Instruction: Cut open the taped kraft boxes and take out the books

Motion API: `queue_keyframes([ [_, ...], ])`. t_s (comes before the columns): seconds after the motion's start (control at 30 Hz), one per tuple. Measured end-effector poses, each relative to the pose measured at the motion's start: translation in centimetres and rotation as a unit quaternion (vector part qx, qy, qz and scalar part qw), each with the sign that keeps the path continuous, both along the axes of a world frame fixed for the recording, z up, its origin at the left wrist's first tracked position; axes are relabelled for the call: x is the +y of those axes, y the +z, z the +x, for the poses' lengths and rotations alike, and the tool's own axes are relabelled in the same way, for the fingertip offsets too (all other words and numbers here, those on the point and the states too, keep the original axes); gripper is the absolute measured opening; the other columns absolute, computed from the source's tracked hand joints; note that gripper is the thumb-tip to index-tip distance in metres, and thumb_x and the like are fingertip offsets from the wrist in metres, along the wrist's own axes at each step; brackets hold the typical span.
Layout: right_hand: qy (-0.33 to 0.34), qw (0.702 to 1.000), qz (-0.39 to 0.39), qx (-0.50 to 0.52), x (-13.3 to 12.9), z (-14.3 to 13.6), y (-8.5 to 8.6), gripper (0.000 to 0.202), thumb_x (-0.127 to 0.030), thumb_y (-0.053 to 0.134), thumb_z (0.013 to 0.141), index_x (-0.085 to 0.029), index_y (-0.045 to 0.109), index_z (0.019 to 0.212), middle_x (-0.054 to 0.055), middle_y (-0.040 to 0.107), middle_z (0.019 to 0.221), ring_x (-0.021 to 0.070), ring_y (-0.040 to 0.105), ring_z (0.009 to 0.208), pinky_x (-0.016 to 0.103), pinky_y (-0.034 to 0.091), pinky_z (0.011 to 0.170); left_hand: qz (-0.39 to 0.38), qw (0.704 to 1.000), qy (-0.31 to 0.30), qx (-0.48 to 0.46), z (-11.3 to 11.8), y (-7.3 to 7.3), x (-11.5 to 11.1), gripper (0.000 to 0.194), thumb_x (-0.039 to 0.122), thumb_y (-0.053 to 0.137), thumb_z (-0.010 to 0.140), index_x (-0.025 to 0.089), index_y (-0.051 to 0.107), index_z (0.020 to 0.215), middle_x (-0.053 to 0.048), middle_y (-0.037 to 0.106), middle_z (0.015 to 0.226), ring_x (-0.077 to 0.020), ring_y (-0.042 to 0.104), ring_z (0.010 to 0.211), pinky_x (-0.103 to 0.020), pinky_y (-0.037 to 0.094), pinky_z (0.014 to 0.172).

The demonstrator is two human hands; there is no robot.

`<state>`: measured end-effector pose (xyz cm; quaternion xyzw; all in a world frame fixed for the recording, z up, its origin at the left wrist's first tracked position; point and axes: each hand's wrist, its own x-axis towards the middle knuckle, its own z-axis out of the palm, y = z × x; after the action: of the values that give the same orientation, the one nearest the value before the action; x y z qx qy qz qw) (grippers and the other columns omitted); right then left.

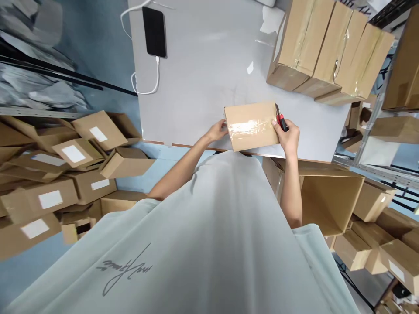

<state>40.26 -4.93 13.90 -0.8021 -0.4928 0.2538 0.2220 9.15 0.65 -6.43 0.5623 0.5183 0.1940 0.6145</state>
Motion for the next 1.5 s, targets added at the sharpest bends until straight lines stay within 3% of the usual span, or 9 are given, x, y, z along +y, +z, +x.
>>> queue_keyframes([
  [0.17, 0.006, 0.999, -0.021, -0.038, -0.9, -0.9, 0.7, 0.055, -0.076, 0.067, 0.101, -0.022, 0.074, 0.09, 0.0, 0.06, 0.077, 0.0198, 0.057, 0.077, 0.03, 0.048, 0.069, 0.09, 0.994, 0.056, -0.041, -2.3, 7.1, 2.1, 0.049, 0.062, 0.059, 0.112, 0.029, 0.072, 0.146, -0.009, 0.076, 0.147, -0.0321, 0.071, 0.141, -0.054, 0.06, 0.12],
  [0.27, 0.003, 0.998, -0.031, -0.053, -1.5, -1.0, 0.9, 0.058, -0.078, 0.066, 0.101, -0.022, 0.076, 0.091, 0.001, 0.062, 0.077, 0.0204, 0.059, 0.078, 0.03, 0.05, 0.07, 0.137, 0.989, 0.004, -0.05, -2.0, 11.7, 2.3, 0.04, 0.057, 0.073, 0.107, 0.03, 0.076, 0.137, -0.006, 0.076, 0.139, -0.0331, 0.071, 0.136, -0.058, 0.061, 0.119],
  [0.33, 0.0, 0.997, -0.04, -0.073, -1.8, -1.1, 0.9, 0.059, -0.078, 0.064, 0.103, -0.021, 0.078, 0.093, 0.002, 0.065, 0.08, 0.0212, 0.062, 0.08, 0.031, 0.052, 0.073, 0.152, 0.987, -0.016, -0.047, -1.5, 13.3, 1.9, 0.035, 0.049, 0.082, 0.101, 0.03, 0.078, 0.131, -0.004, 0.075, 0.136, -0.0331, 0.073, 0.129, -0.061, 0.062, 0.118],
  [0.53, -0.026, 0.981, -0.012, -0.194, -3.6, -3.5, 2.7, 0.06, -0.065, 0.047, 0.115, -0.018, 0.082, 0.126, 0.016, 0.08, 0.113, 0.0296, 0.076, 0.106, 0.045, 0.06, 0.098, 0.138, 0.988, -0.007, -0.061, -1.2, 11.3, 1.3, 0.034, 0.042, 0.083, 0.102, 0.031, 0.074, 0.133, -0.004, 0.072, 0.136, -0.0326, 0.072, 0.129, -0.064, 0.063, 0.119],
  [0.7, 0.016, 0.986, -0.036, -0.163, -5.6, -9.0, 5.9, 0.06, -0.054, 0.035, 0.12, -0.021, 0.064, 0.161, 0.018, 0.08, 0.136, 0.0332, 0.078, 0.125, 0.05, 0.064, 0.104, 0.127, 0.989, -0.014, -0.079, -1.2, 9.6, 1.7, 0.036, 0.048, 0.081, 0.103, 0.03, 0.076, 0.134, -0.004, 0.073, 0.136, -0.0332, 0.073, 0.131, -0.064, 0.063, 0.12],
  [0.9, 0.129, 0.979, -0.155, -0.035, -6.2, -15.0, 6.9, 0.054, -0.047, 0.047, 0.117, -0.03, 0.062, 0.166, 0.01, 0.082, 0.145, 0.033, 0.079, 0.131, 0.047, 0.066, 0.105, 0.126, 0.987, -0.026, -0.098, -0.8, 9.3, 2.0, 0.034, 0.047, 0.08, 0.104, 0.033, 0.076, 0.134, -0.003, 0.074, 0.134, -0.0335, 0.072, 0.13, -0.065, 0.064, 0.12],
  [1.23, 0.15, 0.958, -0.226, -0.096, -5.9, -17.3, 7.6, 0.059, -0.039, 0.042, 0.117, -0.028, 0.054, 0.174, 0.012, 0.084, 0.14, 0.0372, 0.081, 0.124, 0.048, 0.065, 0.1, 0.131, 0.986, -0.026, -0.101, -0.2, 8.0, 1.6, 0.039, 0.05, 0.078, 0.102, 0.036, 0.073, 0.138, -0.002, 0.073, 0.14, -0.0361, 0.069, 0.136, -0.065, 0.062, 0.121],
  [1.37, 0.163, 0.923, -0.303, -0.173, -5.0, -19.1, 8.4, 0.061, -0.038, 0.039, 0.119, -0.025, 0.046, 0.178, 0.016, 0.083, 0.138, 0.037, 0.082, 0.117, 0.046, 0.064, 0.098, 0.135, 0.986, -0.022, -0.093, 0.0, 8.5, 1.3, 0.041, 0.053, 0.079, 0.101, 0.037, 0.073, 0.138, -0.003, 0.072, 0.141, -0.0345, 0.069, 0.138, -0.06, 0.062, 0.123],
  [1.5, 0.151, 0.891, -0.37, -0.216, -4.0, -21.2, 9.7, 0.059, -0.034, 0.034, 0.122, -0.023, 0.042, 0.179, 0.018, 0.083, 0.132, 0.0336, 0.082, 0.11, 0.044, 0.063, 0.097, 0.13, 0.988, -0.006, -0.081, -0.2, 10.7, 1.3, 0.033, 0.047, 0.08, 0.101, 0.033, 0.077, 0.131, -0.003, 0.076, 0.131, -0.0309, 0.075, 0.128, -0.054, 0.066, 0.115],
])
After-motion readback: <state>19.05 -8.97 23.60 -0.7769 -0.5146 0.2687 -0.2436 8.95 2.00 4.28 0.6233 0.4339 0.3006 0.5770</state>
